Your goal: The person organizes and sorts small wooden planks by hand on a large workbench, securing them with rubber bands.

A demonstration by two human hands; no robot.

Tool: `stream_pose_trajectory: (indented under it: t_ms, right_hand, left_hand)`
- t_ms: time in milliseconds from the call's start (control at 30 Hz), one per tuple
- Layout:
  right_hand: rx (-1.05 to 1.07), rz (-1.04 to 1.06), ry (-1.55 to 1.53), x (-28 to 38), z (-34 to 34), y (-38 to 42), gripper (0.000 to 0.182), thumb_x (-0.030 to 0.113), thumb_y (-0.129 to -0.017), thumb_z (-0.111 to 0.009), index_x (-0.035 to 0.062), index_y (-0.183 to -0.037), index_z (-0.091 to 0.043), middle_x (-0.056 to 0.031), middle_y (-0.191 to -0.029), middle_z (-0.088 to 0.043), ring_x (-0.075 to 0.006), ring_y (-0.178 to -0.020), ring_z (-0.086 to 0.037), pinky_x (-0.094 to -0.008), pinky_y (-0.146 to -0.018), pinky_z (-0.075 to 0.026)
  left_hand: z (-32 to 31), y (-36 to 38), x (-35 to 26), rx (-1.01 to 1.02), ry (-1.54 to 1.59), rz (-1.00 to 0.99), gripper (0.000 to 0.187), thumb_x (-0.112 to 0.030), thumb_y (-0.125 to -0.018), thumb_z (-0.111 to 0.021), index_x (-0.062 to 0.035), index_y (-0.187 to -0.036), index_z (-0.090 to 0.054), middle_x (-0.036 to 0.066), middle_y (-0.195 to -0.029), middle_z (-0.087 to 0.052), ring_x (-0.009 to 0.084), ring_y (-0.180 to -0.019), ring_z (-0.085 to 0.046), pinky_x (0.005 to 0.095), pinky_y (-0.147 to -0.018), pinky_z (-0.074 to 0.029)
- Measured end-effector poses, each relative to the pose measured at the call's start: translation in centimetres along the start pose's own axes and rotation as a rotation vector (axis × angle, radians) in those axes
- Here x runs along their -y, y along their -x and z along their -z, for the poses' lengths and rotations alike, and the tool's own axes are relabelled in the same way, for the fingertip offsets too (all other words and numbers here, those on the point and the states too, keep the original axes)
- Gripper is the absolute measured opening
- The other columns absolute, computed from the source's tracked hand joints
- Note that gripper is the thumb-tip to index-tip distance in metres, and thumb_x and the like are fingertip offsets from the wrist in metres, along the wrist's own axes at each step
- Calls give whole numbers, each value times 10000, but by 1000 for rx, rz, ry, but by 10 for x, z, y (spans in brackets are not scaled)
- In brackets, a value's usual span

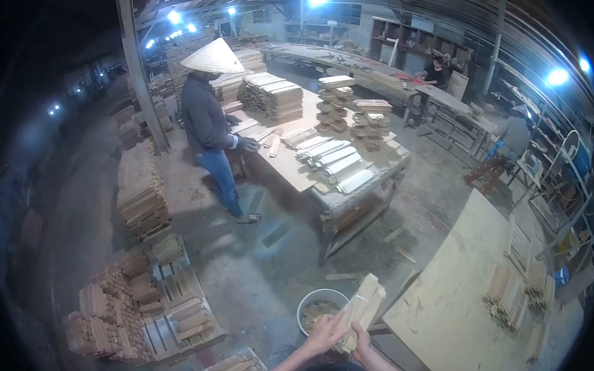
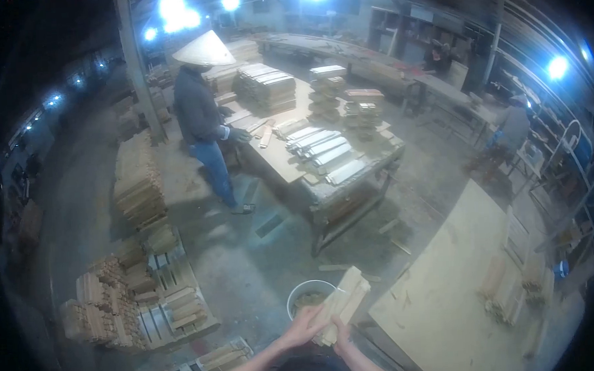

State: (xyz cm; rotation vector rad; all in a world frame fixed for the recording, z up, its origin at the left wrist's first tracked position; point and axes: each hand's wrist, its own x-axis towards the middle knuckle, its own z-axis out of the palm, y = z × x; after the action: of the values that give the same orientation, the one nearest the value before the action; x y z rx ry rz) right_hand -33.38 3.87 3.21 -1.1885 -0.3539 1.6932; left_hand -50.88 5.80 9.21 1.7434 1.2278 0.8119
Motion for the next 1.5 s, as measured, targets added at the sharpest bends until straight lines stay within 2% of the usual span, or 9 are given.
stream_pose_trajectory:
  t_ms: [100, 333, 700, 767, 833, 1133, 1267, 1367, 1500]
  right_hand:
    - [-8, -104, 15, 5, -61, -44, 703, 319, -908, -757, 22, -1478, -473, -168, -1350, -601, -318, -1219, -617, -455, -1016, -534]
    - [93, -40, 34, 35, -230, -185, 793, 345, -845, -802, 1, -1477, -467, -171, -1316, -613, -348, -1179, -646, -494, -987, -558]
    - [39, 239, 183, 188, -466, -469, 802, 486, -893, -766, -15, -1461, -505, -190, -1355, -631, -299, -1204, -653, -443, -1042, -536]
    - [-19, 261, 233, 222, -497, -511, 816, 484, -890, -774, -17, -1472, -498, -186, -1363, -628, -297, -1201, -655, -431, -1041, -541]
    - [-23, 244, 226, 243, -505, -594, 839, 483, -885, -783, -17, -1488, -482, -181, -1365, -628, -294, -1207, -652, -422, -1045, -540]
    - [19, 107, -26, 311, -540, -842, 651, 401, -957, -709, 67, -1473, -495, -199, -1289, -669, -376, -1094, -708, -562, -888, -610]
    - [-192, 106, 35, 348, -562, -892, 743, 532, -929, -692, 57, -1472, -515, -219, -1289, -671, -409, -1151, -679, -520, -976, -574]
    - [-602, 122, 1193, 354, -524, -958, 883, 677, -878, -647, 31, -1467, -521, -273, -1380, -604, -444, -1213, -637, -484, -1031, -538]
    - [-676, 66, 1270, 369, -532, -901, 878, 735, -910, -486, -1, -1365, -633, -282, -1450, -541, -450, -1312, -549, -496, -1090, -462]
  left_hand:
    - [50, -17, 13, -145, 41, 79, 702, -375, -956, -717, -38, -1527, -487, 192, -1339, -531, 330, -1247, -558, 408, -1076, -441]
    - [206, -119, 82, -412, 168, -31, 692, -313, -914, -773, -32, -1492, -516, 180, -1314, -540, 295, -1163, -593, 386, -1010, -490]
    - [479, -98, 296, -579, -164, 530, 364, -279, -943, -726, -2, -1180, -714, 180, -1153, -690, 280, -1019, -689, 390, -898, -544]
    - [506, -77, 370, -379, 41, 653, 627, -419, -998, -635, -115, -1525, -488, 172, -1529, -505, 447, -1504, -328, 701, -1220, -196]
    - [534, -93, 381, -290, 93, 794, 620, -416, -1000, -632, -110, -1520, -492, 173, -1522, -511, 443, -1494, -338, 692, -1212, -208]
    - [676, -310, 377, -264, -155, 830, 592, -403, -1009, -621, -90, -1499, -508, 176, -1489, -535, 425, -1452, -386, 649, -1178, -260]
    - [754, -428, 370, -194, -310, 726, 581, -397, -1013, -616, -82, -1490, -515, 178, -1474, -545, 417, -1433, -407, 630, -1163, -283]
    - [802, -512, 367, -106, -414, 633, 572, -393, -1017, -612, -75, -1483, -521, 179, -1463, -553, 411, -1419, -423, 616, -1152, -301]
    - [835, -626, 369, 56, -527, 514, 561, -387, -1021, -607, -66, -1474, -528, 181, -1449, -564, 404, -1400, -444, 596, -1137, -324]
